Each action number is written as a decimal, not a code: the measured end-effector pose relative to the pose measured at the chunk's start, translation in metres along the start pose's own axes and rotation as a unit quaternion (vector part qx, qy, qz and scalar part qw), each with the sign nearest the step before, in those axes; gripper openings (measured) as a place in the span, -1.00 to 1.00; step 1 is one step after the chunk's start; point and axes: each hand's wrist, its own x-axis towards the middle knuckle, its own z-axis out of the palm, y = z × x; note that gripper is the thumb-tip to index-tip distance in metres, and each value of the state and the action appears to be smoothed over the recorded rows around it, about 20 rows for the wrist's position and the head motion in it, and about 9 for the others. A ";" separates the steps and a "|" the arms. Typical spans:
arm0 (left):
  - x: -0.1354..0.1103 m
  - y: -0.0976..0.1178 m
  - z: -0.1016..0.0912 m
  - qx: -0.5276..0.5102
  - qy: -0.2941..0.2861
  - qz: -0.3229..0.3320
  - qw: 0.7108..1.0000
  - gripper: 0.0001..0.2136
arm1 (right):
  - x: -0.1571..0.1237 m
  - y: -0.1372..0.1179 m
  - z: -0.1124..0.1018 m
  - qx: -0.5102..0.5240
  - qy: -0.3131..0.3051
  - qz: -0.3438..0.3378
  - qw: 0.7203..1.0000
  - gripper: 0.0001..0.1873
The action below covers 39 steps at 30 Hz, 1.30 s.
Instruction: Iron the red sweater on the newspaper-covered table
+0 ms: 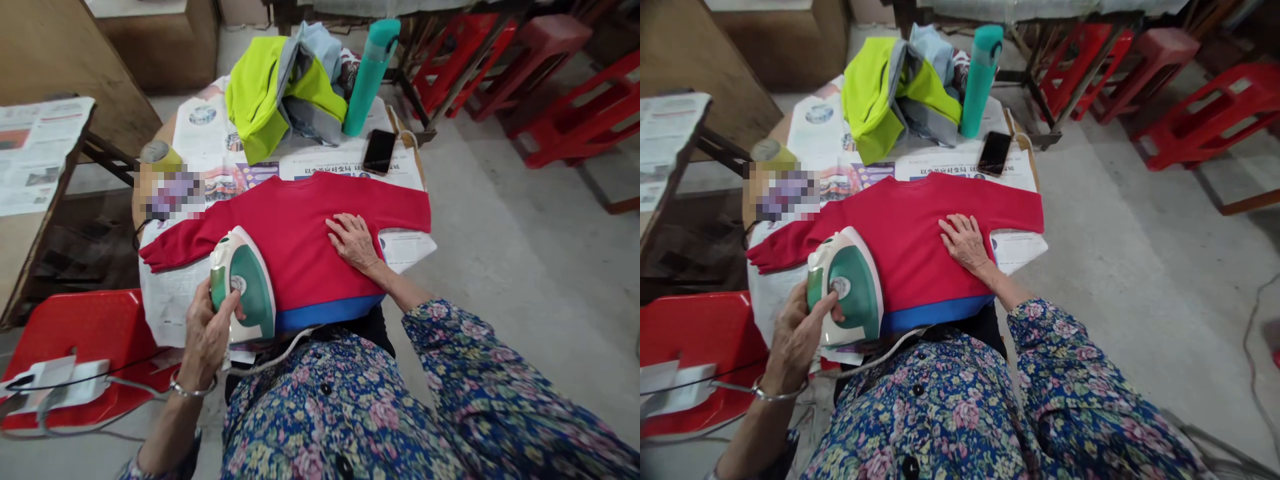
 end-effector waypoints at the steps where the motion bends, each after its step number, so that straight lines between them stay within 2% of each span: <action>1: 0.005 0.001 0.000 -0.008 0.009 0.000 1.000 -0.66 | 0.000 0.000 0.000 -0.001 0.001 0.000 1.000 -0.49; 5: 0.040 0.006 0.004 -0.031 0.036 0.021 0.999 -0.68 | 0.001 0.001 0.001 0.003 0.006 0.003 1.000 -0.47; 12: 0.117 0.029 0.020 -0.055 0.020 0.013 0.998 -0.71 | 0.003 0.001 0.002 0.016 0.019 0.001 1.000 -0.49; 16: 0.135 0.042 0.027 -0.016 -0.007 0.027 0.999 -0.76 | 0.005 0.002 0.003 0.009 0.013 0.004 1.000 -0.49; 20: 0.122 0.047 0.021 0.082 -0.085 0.105 0.987 -0.79 | 0.006 0.003 0.002 0.008 0.011 0.000 1.000 -0.49; 23: 0.100 0.043 0.011 0.138 -0.158 0.149 0.966 -0.70 | 0.007 0.003 0.001 0.010 0.013 -0.005 1.000 -0.49; 26: 0.074 0.032 0.001 0.155 -0.208 0.151 0.954 -0.54 | 0.009 0.003 -0.002 0.007 0.002 -0.005 1.000 -0.48; 31: 0.034 0.018 -0.011 0.187 -0.268 0.155 0.932 -0.54 | 0.013 0.002 -0.004 0.007 -0.011 0.005 1.000 -0.46; 35: 0.009 0.016 -0.012 0.192 -0.306 0.141 0.922 -0.44 | 0.018 0.002 -0.002 0.008 -0.010 0.006 1.000 -0.46; 39: -0.010 0.017 -0.008 0.170 -0.318 0.122 0.925 -0.44 | 0.021 0.001 -0.001 0.020 -0.012 0.013 1.000 -0.45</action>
